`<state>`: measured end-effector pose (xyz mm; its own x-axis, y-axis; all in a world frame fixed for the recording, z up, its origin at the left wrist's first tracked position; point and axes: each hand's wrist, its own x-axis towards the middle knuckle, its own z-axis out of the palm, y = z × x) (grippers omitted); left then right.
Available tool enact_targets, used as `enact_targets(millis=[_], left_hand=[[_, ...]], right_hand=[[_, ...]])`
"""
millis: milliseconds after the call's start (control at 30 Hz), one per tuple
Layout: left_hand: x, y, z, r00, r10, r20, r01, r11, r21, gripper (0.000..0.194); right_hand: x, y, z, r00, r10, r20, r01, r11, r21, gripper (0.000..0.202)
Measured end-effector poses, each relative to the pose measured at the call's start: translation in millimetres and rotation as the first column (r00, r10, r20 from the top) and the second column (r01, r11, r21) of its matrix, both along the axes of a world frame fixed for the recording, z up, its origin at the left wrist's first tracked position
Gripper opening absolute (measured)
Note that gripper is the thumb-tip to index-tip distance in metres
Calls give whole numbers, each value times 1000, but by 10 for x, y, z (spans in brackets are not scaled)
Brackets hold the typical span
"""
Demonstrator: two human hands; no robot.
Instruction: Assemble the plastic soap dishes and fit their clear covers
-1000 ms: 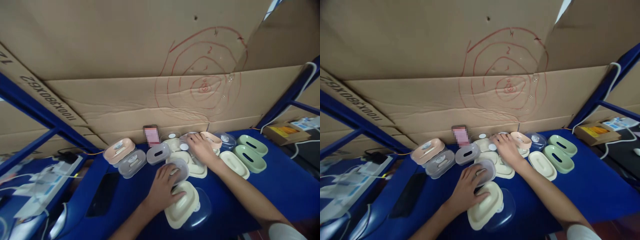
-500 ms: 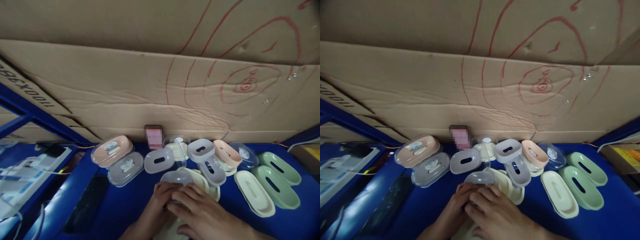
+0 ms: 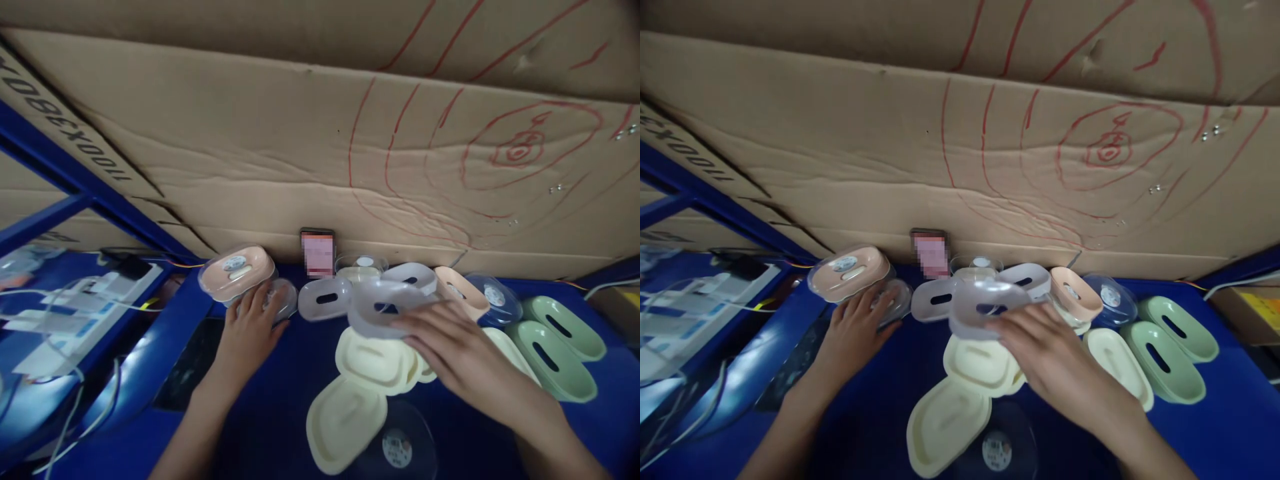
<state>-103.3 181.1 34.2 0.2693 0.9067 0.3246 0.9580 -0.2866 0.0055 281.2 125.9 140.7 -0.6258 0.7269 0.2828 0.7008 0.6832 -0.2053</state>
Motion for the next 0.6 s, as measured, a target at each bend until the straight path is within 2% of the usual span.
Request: enact_targets(millis=[67, 133, 200, 233, 300, 367, 467, 600], left_hand=[[-18, -2, -21, 997, -23, 69, 27, 998, -57, 50], [2, -4, -21, 976, -51, 211, 77, 991, -113, 47], [45, -2, -16, 945, -38, 326, 88, 986, -142, 47], [70, -2, -15, 935, -24, 353, 79, 987, -141, 47], [116, -4, -15, 930, -11, 367, 59, 991, -119, 48], [136, -11, -9, 919, -26, 393, 73, 992, -103, 48], [105, -21, 25, 879, -83, 469, 151, 982, -109, 43], [29, -9, 98, 843, -186, 506, 281, 953, -117, 34]], right_hand=[[73, 90, -46, 996, -85, 38, 80, 989, 121, 42], [63, 178, -174, 979, -185, 80, 163, 961, 225, 47], [-36, 221, -322, 975, -209, 82, 178, 944, 279, 50], [-113, 217, -387, 983, -163, 81, 135, 952, 276, 50], [-309, 163, -485, 997, 3, 76, -19, 975, 221, 46], [-545, 88, -550, 984, 159, 74, -169, 974, 149, 42], [-940, 62, -651, 944, 311, 114, -322, 941, 102, 36], [-1434, 248, -865, 858, 452, 242, -481, 874, 73, 30]])
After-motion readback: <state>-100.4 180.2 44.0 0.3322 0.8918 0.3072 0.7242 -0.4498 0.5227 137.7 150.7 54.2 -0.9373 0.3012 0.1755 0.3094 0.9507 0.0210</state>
